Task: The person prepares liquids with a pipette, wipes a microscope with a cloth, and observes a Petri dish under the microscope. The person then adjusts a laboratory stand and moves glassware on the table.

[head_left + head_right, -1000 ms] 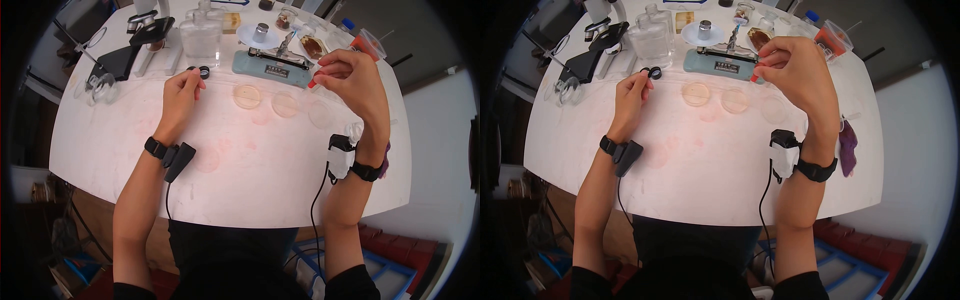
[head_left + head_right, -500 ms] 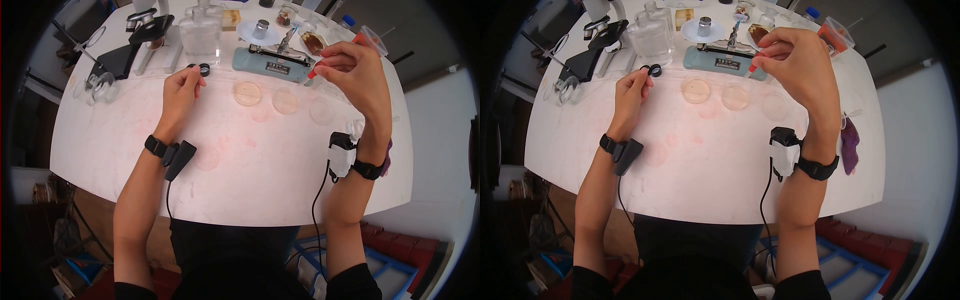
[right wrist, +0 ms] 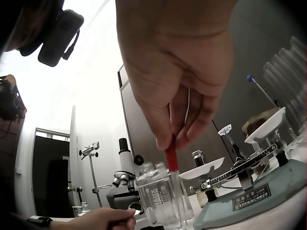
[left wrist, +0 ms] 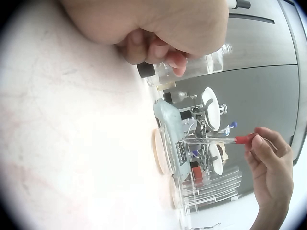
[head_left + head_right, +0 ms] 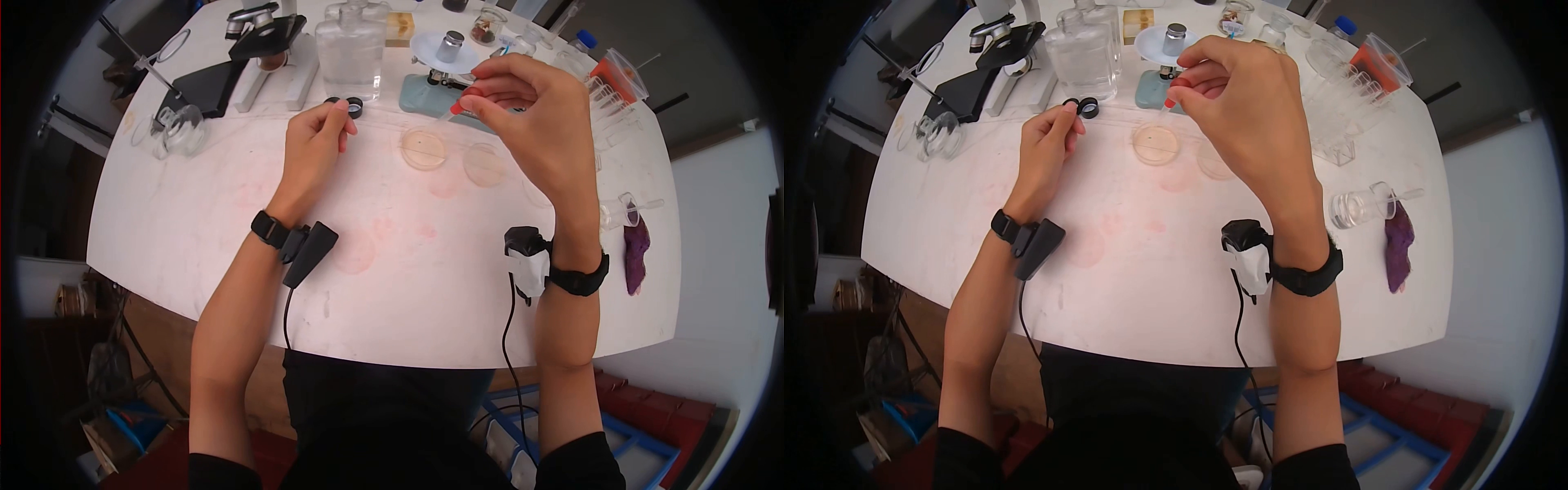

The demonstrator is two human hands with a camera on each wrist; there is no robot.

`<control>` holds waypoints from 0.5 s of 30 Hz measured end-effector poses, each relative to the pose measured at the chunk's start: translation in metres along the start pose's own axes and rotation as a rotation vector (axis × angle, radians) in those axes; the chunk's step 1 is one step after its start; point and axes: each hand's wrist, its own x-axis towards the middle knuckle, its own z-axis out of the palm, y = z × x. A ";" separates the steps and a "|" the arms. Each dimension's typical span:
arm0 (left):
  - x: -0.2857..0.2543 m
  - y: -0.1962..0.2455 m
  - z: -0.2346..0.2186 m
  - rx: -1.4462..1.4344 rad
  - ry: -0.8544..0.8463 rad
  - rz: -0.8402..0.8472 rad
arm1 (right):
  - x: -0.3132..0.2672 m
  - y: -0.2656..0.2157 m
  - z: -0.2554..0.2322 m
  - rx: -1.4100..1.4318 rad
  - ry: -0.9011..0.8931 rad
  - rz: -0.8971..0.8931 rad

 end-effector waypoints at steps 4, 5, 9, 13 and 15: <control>0.000 0.000 0.003 0.004 0.006 0.002 | -0.002 0.004 0.002 -0.019 0.007 0.000; -0.001 0.000 0.003 0.010 0.004 0.007 | -0.002 0.003 0.004 -0.019 0.006 -0.001; -0.001 0.000 0.001 0.020 -0.005 0.018 | -0.003 0.003 0.006 -0.007 -0.004 0.007; 0.000 -0.003 0.003 0.013 -0.009 0.021 | -0.005 0.004 0.007 -0.006 -0.011 0.025; 0.001 -0.003 0.003 0.009 -0.005 0.027 | -0.005 0.004 0.008 -0.006 -0.012 0.018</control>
